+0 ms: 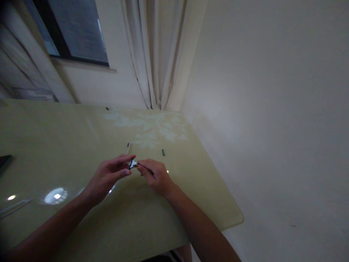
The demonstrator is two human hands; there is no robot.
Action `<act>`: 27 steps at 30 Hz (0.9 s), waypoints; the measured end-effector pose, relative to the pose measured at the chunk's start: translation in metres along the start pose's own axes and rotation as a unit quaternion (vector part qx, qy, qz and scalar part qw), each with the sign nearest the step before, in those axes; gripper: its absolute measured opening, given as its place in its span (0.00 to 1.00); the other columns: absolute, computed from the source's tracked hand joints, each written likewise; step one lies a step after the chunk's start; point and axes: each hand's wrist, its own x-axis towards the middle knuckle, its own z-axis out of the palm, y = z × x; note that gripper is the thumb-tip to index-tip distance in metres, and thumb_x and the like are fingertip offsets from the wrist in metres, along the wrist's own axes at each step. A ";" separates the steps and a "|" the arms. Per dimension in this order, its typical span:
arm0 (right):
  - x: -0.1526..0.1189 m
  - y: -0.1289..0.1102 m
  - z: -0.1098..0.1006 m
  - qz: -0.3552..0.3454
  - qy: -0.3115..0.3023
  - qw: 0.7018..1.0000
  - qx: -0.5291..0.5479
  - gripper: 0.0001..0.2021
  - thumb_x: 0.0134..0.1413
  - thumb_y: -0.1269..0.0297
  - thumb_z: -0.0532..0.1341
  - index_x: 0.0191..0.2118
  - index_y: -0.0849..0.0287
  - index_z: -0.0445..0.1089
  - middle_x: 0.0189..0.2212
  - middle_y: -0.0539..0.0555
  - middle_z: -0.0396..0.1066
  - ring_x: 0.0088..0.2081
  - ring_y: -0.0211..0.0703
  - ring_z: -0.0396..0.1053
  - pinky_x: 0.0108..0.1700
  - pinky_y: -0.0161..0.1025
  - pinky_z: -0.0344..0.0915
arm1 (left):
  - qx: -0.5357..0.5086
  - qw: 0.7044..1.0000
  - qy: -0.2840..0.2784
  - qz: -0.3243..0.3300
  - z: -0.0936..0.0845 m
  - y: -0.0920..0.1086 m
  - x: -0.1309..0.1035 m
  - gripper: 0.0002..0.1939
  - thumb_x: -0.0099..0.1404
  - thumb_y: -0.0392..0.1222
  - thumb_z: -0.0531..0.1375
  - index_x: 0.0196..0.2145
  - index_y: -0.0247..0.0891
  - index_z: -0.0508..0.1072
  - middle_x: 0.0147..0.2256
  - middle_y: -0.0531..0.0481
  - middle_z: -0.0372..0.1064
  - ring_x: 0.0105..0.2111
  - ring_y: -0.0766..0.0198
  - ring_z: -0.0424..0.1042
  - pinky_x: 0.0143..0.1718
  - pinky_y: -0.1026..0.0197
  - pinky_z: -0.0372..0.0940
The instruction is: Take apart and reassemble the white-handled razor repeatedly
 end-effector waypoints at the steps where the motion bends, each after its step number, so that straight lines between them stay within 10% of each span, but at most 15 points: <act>1: 0.000 0.000 0.000 0.001 -0.001 1.000 -0.002 0.15 0.73 0.57 0.57 0.49 0.58 0.79 0.30 0.53 0.73 0.31 0.41 0.69 0.39 0.39 0.65 | -0.002 1.000 0.000 -0.003 0.000 0.000 0.000 0.22 0.51 0.41 0.75 0.46 0.45 0.85 0.36 0.51 0.73 0.32 0.66 0.67 0.35 0.61 0.66; 27: 0.003 0.004 -0.004 0.010 -0.003 1.000 -0.025 0.14 0.72 0.57 0.58 0.46 0.59 0.78 0.31 0.53 0.75 0.32 0.40 0.70 0.39 0.37 0.64 | 0.057 0.998 -0.027 -0.002 -0.006 0.002 0.002 0.23 0.56 0.47 0.73 0.50 0.41 0.82 0.27 0.54 0.68 0.29 0.66 0.67 0.32 0.64 0.62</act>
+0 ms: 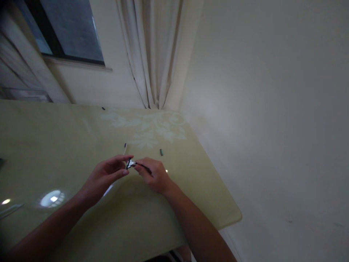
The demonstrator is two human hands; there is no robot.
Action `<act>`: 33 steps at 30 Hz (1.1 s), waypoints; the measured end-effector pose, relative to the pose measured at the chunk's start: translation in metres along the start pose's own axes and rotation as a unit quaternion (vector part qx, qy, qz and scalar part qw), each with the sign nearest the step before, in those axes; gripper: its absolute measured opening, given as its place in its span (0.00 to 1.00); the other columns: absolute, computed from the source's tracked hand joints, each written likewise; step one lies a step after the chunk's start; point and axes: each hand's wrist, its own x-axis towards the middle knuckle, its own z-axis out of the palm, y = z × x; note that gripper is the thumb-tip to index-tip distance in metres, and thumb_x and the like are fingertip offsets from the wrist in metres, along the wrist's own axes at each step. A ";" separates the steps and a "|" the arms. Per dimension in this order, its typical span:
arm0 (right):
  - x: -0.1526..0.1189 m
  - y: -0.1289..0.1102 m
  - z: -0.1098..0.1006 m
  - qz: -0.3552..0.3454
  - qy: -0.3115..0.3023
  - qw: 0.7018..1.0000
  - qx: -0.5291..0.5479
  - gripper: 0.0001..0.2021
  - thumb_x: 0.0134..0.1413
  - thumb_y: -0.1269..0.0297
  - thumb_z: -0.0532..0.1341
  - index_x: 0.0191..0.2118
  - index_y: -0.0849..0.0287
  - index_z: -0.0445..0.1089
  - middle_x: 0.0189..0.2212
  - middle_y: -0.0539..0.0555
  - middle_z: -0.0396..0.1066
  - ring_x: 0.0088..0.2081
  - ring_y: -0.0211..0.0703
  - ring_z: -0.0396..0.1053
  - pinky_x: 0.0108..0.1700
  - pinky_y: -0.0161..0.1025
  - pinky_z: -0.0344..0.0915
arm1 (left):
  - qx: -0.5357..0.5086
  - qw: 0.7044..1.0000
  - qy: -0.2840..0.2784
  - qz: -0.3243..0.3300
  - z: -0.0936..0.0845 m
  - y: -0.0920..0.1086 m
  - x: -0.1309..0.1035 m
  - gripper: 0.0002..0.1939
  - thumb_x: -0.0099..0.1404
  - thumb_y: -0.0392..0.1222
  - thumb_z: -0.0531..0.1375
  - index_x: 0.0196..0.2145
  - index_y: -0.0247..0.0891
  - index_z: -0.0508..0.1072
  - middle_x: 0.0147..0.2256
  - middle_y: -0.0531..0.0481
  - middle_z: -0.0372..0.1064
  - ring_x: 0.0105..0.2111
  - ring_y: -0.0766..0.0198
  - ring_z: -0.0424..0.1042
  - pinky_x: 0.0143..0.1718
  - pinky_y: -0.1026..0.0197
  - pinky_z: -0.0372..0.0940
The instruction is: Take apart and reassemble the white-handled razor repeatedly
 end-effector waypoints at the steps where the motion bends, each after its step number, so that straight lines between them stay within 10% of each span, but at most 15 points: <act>1: 0.000 0.000 0.000 -0.002 -0.002 1.000 -0.003 0.14 0.72 0.57 0.58 0.46 0.59 0.78 0.32 0.54 0.75 0.33 0.41 0.70 0.39 0.37 0.64 | 0.001 1.000 -0.004 0.001 0.000 0.000 0.000 0.23 0.56 0.47 0.73 0.50 0.41 0.82 0.27 0.54 0.68 0.29 0.66 0.67 0.32 0.64 0.63; 11: 0.010 0.020 -0.003 0.143 0.103 0.980 0.095 0.12 0.63 0.55 0.64 0.46 0.57 0.69 0.28 0.47 0.70 0.28 0.37 0.66 0.31 0.34 0.60 | 0.101 0.992 0.067 -0.020 -0.018 0.001 0.011 0.30 0.60 0.58 0.67 0.56 0.42 0.76 0.47 0.45 0.78 0.34 0.62 0.73 0.36 0.60 0.69; 16: 0.013 0.061 -0.044 0.243 0.213 0.941 0.101 0.14 0.57 0.52 0.64 0.38 0.56 0.65 0.29 0.51 0.73 0.25 0.39 0.68 0.26 0.34 0.60 | 0.358 0.925 0.105 -0.072 -0.036 -0.009 0.018 0.25 0.62 0.65 0.57 0.37 0.40 0.79 0.29 0.47 0.77 0.27 0.56 0.73 0.29 0.58 0.63; 25: 0.009 0.083 -0.062 0.346 0.199 0.891 -0.218 0.08 0.57 0.61 0.65 0.32 0.58 0.79 0.31 0.57 0.79 0.35 0.47 0.75 0.37 0.39 0.64 | 0.583 0.809 0.045 -0.057 -0.024 -0.025 0.015 0.27 0.69 0.67 0.49 0.32 0.41 0.71 0.37 0.41 0.75 0.37 0.49 0.74 0.37 0.54 0.62; 33: 0.013 0.098 -0.051 0.307 0.221 0.904 -0.198 0.09 0.54 0.60 0.68 0.25 0.55 0.75 0.25 0.55 0.74 0.31 0.46 0.69 0.33 0.38 0.61 | 0.583 0.810 0.032 -0.045 -0.027 -0.028 0.014 0.21 0.72 0.56 0.49 0.27 0.42 0.68 0.29 0.44 0.75 0.27 0.55 0.72 0.29 0.59 0.54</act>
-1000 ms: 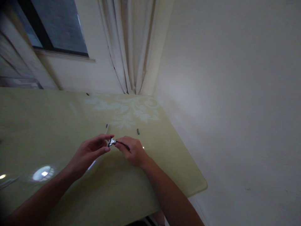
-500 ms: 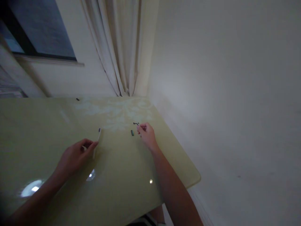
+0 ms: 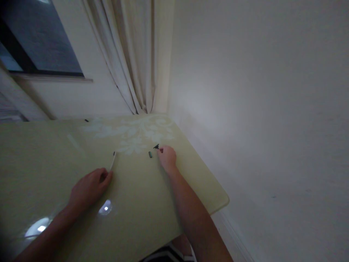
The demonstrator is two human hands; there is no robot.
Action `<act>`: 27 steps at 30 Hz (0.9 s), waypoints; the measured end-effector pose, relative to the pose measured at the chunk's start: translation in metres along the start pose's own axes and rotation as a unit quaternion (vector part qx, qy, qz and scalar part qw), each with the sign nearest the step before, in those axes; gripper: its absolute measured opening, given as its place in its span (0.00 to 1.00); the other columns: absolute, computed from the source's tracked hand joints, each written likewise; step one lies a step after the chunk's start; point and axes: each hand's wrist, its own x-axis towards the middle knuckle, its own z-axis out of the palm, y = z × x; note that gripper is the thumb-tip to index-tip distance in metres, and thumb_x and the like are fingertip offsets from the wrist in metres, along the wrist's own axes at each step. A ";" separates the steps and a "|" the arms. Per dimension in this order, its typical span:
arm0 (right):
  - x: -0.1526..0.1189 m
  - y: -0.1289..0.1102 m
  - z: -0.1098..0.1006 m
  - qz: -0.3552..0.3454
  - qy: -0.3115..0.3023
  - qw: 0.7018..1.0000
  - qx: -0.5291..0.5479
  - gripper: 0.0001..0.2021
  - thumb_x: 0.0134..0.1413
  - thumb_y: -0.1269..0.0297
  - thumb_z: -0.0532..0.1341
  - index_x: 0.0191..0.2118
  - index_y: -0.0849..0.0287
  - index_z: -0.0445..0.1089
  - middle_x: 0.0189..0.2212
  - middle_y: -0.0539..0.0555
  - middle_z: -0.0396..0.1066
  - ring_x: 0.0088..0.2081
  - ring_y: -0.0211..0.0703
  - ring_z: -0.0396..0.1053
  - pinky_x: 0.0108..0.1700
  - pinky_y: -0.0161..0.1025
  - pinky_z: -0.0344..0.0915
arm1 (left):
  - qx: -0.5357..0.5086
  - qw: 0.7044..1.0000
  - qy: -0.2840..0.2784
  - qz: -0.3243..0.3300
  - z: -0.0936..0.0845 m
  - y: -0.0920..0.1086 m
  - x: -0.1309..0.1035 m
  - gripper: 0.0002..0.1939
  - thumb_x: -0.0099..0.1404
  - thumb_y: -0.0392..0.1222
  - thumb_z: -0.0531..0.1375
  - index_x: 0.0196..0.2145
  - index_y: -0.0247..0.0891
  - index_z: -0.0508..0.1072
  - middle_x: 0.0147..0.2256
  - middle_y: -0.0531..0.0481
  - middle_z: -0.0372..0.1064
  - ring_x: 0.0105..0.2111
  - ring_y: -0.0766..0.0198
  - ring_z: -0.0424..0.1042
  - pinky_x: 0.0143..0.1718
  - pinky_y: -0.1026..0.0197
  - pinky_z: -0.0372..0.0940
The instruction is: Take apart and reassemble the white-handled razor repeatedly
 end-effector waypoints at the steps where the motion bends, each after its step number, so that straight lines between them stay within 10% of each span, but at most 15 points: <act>1: 0.000 -0.001 0.000 -0.009 0.012 1.000 0.024 0.10 0.52 0.60 0.69 0.24 0.55 0.74 0.24 0.54 0.72 0.30 0.46 0.68 0.33 0.38 0.60 | -0.014 1.000 0.007 0.004 0.001 0.000 0.000 0.21 0.72 0.56 0.49 0.27 0.42 0.67 0.28 0.45 0.74 0.26 0.56 0.71 0.28 0.59 0.53; 6: -0.011 -0.022 -0.005 -0.046 0.036 0.996 0.062 0.17 0.61 0.50 0.64 0.26 0.56 0.70 0.27 0.54 0.67 0.31 0.43 0.62 0.34 0.38 0.59 | -0.137 0.987 0.062 0.061 0.003 0.023 0.003 0.21 0.72 0.56 0.50 0.26 0.43 0.64 0.24 0.52 0.67 0.24 0.60 0.66 0.29 0.60 0.54; 15: -0.032 -0.051 0.002 -0.086 -0.167 0.924 0.334 0.22 0.61 0.42 0.62 0.31 0.58 0.71 0.22 0.46 0.63 0.25 0.36 0.59 0.29 0.34 0.57 | -0.273 0.935 0.074 0.212 0.012 0.113 0.021 0.16 0.74 0.50 0.52 0.31 0.41 0.70 0.31 0.51 0.70 0.31 0.60 0.68 0.35 0.59 0.61; 27: -0.003 -0.020 -0.016 0.048 -0.089 0.908 0.407 0.23 0.54 0.40 0.66 0.34 0.60 0.77 0.21 0.46 0.61 0.22 0.35 0.56 0.23 0.34 0.50 | -0.131 0.982 0.005 0.140 0.052 0.098 0.091 0.18 0.63 0.49 0.67 0.48 0.41 0.80 0.48 0.40 0.75 0.48 0.47 0.74 0.49 0.49 0.66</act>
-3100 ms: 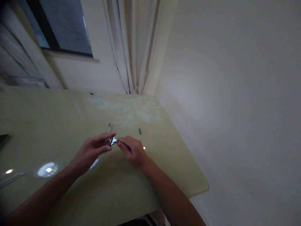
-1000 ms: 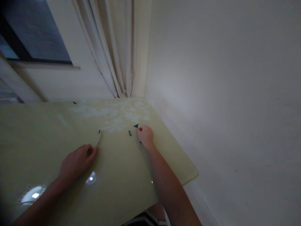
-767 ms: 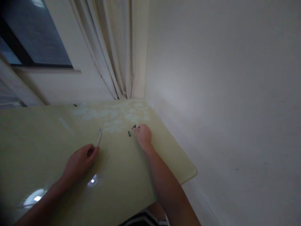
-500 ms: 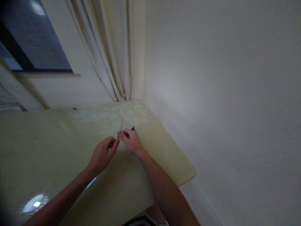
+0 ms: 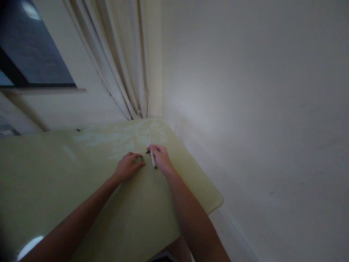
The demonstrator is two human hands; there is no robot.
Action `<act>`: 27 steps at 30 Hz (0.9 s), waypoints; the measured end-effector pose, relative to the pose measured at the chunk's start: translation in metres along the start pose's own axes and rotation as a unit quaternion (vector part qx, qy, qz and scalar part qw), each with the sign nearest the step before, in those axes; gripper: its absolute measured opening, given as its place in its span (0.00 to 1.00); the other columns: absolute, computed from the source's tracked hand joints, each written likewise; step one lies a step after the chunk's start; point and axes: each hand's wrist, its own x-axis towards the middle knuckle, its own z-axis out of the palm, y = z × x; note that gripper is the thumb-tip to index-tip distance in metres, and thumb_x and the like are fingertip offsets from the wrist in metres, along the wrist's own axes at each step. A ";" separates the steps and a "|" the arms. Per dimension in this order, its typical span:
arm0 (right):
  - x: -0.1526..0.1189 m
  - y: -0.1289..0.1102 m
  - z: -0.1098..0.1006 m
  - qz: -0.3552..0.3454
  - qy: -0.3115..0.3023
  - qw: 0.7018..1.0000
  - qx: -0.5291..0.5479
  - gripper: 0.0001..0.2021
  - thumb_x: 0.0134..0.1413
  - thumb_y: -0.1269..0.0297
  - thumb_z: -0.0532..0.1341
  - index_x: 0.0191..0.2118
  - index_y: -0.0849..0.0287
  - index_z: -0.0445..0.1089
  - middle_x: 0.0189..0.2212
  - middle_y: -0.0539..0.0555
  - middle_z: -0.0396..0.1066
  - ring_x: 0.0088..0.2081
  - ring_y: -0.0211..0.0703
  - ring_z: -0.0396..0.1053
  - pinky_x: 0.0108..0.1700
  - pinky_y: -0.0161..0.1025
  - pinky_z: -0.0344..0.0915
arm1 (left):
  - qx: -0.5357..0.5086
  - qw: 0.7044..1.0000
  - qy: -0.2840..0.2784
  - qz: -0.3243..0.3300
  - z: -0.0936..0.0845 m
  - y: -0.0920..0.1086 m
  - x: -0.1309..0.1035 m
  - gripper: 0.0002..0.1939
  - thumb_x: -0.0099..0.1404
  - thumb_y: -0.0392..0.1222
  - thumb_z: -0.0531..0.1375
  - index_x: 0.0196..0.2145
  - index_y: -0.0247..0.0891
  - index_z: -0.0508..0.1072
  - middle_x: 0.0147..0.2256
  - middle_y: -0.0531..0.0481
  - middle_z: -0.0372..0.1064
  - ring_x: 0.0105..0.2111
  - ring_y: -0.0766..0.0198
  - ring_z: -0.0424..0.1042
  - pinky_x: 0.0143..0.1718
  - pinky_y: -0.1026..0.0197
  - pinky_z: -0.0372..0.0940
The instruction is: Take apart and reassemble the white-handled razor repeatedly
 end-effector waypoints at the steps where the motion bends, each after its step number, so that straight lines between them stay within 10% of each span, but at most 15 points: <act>1: -0.001 0.000 0.000 -0.001 -0.004 1.000 0.002 0.23 0.55 0.41 0.66 0.35 0.60 0.78 0.21 0.46 0.61 0.22 0.35 0.56 0.23 0.33 0.51 | 0.001 1.000 -0.001 -0.001 0.002 0.001 0.002 0.15 0.64 0.49 0.66 0.47 0.42 0.80 0.48 0.41 0.75 0.48 0.48 0.75 0.49 0.50 0.66; 7: -0.012 -0.006 0.010 0.039 -0.088 0.995 0.027 0.21 0.56 0.45 0.67 0.41 0.59 0.75 0.24 0.45 0.64 0.22 0.33 0.60 0.25 0.32 0.54 | -0.027 0.999 0.031 0.034 -0.016 -0.001 -0.027 0.15 0.66 0.49 0.65 0.46 0.39 0.78 0.45 0.45 0.74 0.38 0.58 0.74 0.44 0.55 0.68; 15: -0.060 -0.010 0.061 0.085 -0.206 0.974 -0.041 0.18 0.57 0.47 0.68 0.37 0.60 0.77 0.24 0.46 0.62 0.23 0.32 0.54 0.24 0.33 0.48 | -0.014 0.957 0.266 0.114 -0.066 -0.018 -0.125 0.17 0.66 0.51 0.68 0.49 0.43 0.75 0.41 0.46 0.74 0.34 0.59 0.70 0.38 0.56 0.68; 27: -0.079 -0.003 0.068 0.085 -0.209 0.973 -0.048 0.13 0.53 0.54 0.70 0.30 0.60 0.78 0.20 0.45 0.58 0.24 0.35 0.52 0.28 0.36 0.48 | -0.039 0.951 0.272 0.142 -0.054 -0.018 -0.132 0.16 0.66 0.43 0.68 0.51 0.44 0.74 0.42 0.46 0.74 0.38 0.57 0.72 0.36 0.59 0.69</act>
